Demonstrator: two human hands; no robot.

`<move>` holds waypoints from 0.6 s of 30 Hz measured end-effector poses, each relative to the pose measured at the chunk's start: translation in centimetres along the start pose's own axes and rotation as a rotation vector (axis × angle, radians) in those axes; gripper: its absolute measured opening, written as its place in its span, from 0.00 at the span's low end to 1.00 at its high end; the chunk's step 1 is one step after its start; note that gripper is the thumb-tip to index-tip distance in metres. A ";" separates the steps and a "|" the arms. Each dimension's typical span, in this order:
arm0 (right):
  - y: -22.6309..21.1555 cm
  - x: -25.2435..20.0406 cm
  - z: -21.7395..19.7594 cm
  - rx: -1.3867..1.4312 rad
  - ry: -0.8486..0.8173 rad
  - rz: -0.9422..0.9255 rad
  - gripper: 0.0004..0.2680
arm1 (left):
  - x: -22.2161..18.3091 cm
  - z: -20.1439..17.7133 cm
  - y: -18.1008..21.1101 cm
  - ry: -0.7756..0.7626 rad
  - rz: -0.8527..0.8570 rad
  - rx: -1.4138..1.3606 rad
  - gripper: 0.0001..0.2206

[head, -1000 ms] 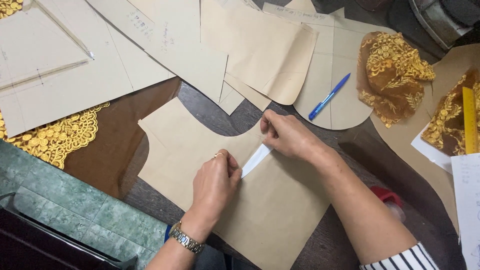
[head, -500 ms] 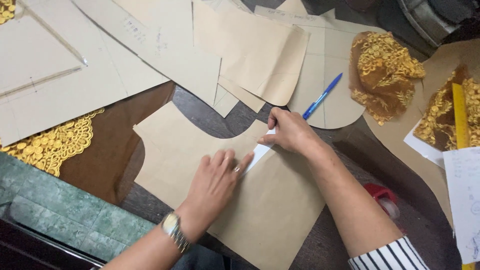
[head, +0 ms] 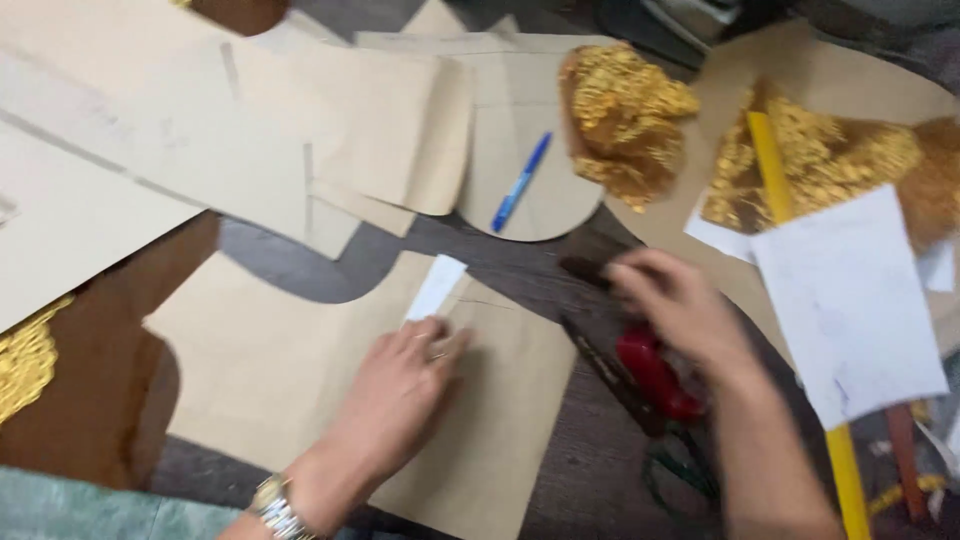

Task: Measuring, taping, and cutting paper garment patterns on a work table to assemble or modify them.

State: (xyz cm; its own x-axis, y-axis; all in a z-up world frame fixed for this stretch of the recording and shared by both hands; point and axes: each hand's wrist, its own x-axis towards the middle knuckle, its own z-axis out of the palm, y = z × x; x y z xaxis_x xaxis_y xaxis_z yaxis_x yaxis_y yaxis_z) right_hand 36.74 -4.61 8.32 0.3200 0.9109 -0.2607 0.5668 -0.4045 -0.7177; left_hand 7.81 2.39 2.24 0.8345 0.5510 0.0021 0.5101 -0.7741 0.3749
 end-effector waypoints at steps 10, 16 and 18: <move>7.5 -10.1 -5.5 0.134 -0.017 0.612 0.14 | 15.5 8.3 16.2 -0.262 0.591 0.063 0.30; 11.3 -9.4 -4.5 0.118 -0.036 0.430 0.10 | 17.1 9.0 17.0 -0.301 0.589 0.045 0.21; 11.3 -9.8 -4.6 0.137 -0.023 0.395 0.09 | 17.2 7.6 17.1 -0.343 0.596 0.061 0.23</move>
State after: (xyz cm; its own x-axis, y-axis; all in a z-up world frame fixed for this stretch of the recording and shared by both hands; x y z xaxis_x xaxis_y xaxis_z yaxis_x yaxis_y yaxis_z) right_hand 43.48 -18.51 5.78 0.4742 0.6904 -0.5463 0.2974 -0.7097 -0.6387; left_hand 32.49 -3.72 1.62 0.9898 -0.0961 -0.1056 -0.0538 -0.9360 0.3478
